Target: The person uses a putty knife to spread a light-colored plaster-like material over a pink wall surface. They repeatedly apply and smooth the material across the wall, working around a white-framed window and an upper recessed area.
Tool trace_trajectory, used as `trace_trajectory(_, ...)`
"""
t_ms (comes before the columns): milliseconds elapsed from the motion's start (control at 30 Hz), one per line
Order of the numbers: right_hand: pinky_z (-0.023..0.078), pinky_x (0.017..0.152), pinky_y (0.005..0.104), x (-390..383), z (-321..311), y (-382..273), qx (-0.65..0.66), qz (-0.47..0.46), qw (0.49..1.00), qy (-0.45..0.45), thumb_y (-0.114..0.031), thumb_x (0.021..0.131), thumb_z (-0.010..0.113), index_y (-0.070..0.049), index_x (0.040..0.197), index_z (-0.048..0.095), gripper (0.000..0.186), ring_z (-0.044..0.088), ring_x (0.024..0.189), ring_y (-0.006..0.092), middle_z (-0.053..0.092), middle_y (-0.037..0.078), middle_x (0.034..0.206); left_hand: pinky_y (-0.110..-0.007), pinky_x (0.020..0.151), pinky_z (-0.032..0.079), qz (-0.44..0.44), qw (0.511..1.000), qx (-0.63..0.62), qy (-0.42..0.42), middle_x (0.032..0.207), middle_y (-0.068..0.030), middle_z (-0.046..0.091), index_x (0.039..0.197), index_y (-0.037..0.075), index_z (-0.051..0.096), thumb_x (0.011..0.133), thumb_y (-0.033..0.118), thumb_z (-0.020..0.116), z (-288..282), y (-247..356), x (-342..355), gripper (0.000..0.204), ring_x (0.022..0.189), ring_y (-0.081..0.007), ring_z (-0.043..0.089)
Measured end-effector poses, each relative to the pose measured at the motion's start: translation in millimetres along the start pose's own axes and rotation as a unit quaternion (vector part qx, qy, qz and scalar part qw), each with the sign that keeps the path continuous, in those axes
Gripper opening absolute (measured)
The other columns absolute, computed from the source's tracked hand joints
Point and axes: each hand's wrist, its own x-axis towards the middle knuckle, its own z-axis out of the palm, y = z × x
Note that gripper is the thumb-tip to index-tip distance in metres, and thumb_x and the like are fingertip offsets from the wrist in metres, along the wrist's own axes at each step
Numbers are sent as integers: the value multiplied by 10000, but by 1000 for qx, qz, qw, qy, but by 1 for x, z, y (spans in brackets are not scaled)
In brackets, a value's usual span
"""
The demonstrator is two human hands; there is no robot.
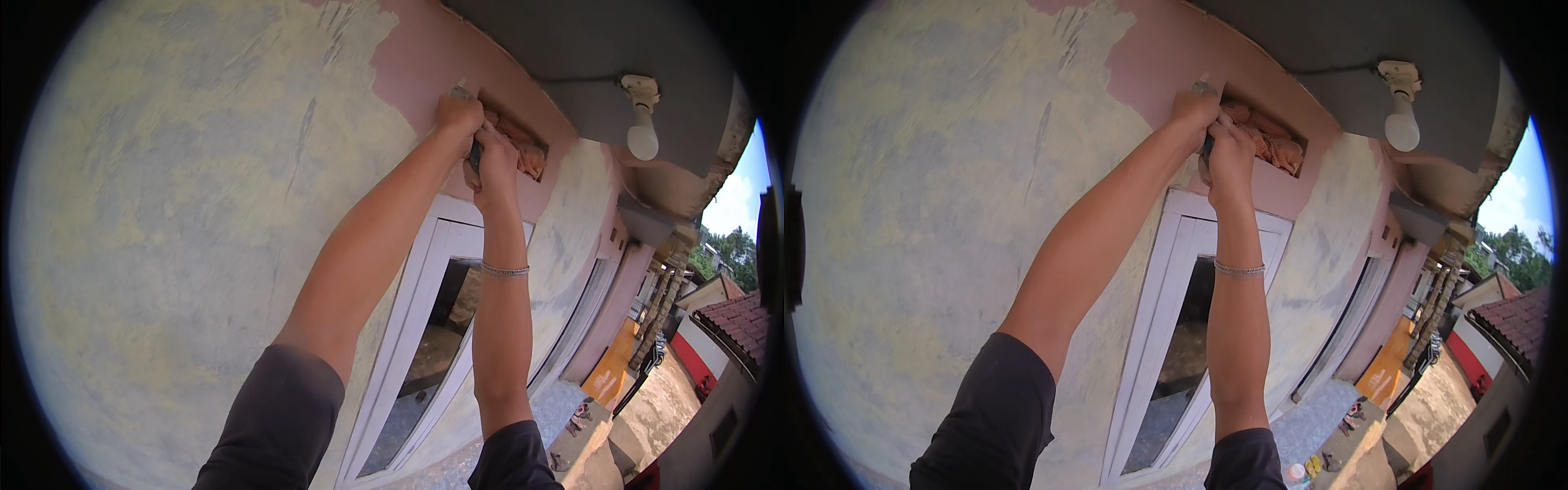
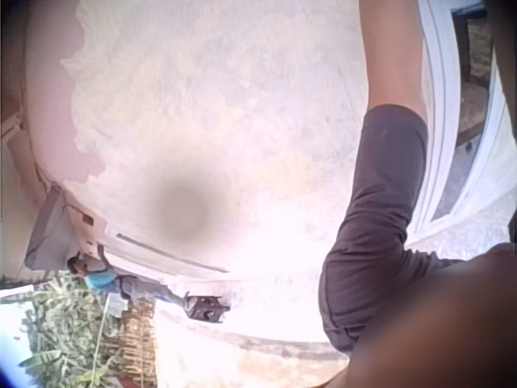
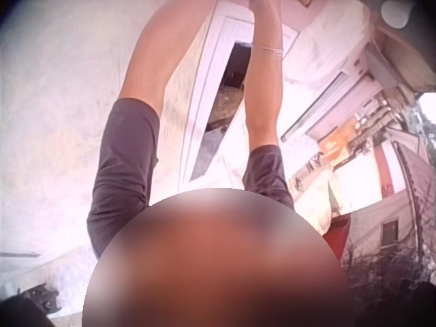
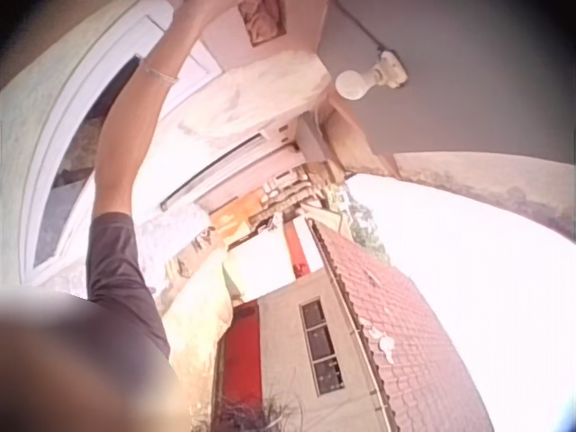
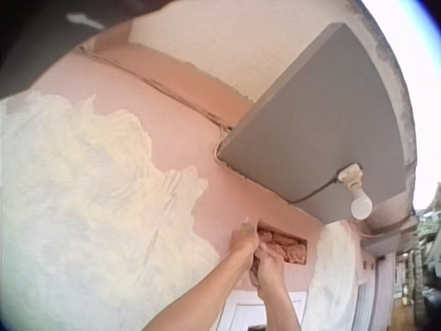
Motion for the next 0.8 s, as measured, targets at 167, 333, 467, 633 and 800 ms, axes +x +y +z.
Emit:
trace_trajectory(167, 250, 410, 286, 8, -2, 1, -8, 2, 1000, 0, -169, 1016, 557, -28, 1357, 710, 399, 376, 440, 87, 549, -5, 711, -461, 527, 525, 26, 999, 31, 31, 750, -226, 687, 906, -130, 648, 959, 21, 554, 4, 3, 8, 186, 617, -293, 691)
trace_trajectory(333, 238, 415, 280, 19, 0, -6, -4, 5, 1000, 0, -174, 1021, 562, -39, 1351, 717, 389, 396, 461, 85, 549, -11, 720, -450, 542, 527, 47, 996, 78, 22, 755, -219, 698, 894, -125, 653, 978, 54, 575, 10, 7, 18, 213, 617, -294, 695)
trace_trajectory(467, 214, 396, 286, 19, 0, -9, -15, 10, 1000, 10, -181, 1029, 545, -65, 1273, 714, 319, 358, 418, 84, 579, -13, 713, -454, 625, 554, 31, 999, 24, 16, 877, -233, 721, 960, -121, 670, 958, 47, 593, 11, 8, 20, 185, 735, -302, 726)
trace_trajectory(633, 223, 402, 288, 17, 1, -9, -11, 39, 999, 18, -187, 1031, 541, -84, 1110, 714, 216, 358, 425, 82, 577, -3, 705, -440, 765, 592, -21, 994, 100, 40, 1104, -269, 748, 1115, -126, 695, 931, 59, 650, 11, 12, 20, 265, 945, -321, 767)
trace_trajectory(800, 212, 400, 283, 30, 2, -14, -8, 6, 1000, 6, -178, 1031, 536, -95, 1101, 716, 210, 339, 410, 80, 571, -6, 694, -463, 589, 547, 49, 997, 50, 16, 839, -235, 730, 944, -123, 686, 969, 41, 573, 20, 16, 32, 200, 692, -282, 724)
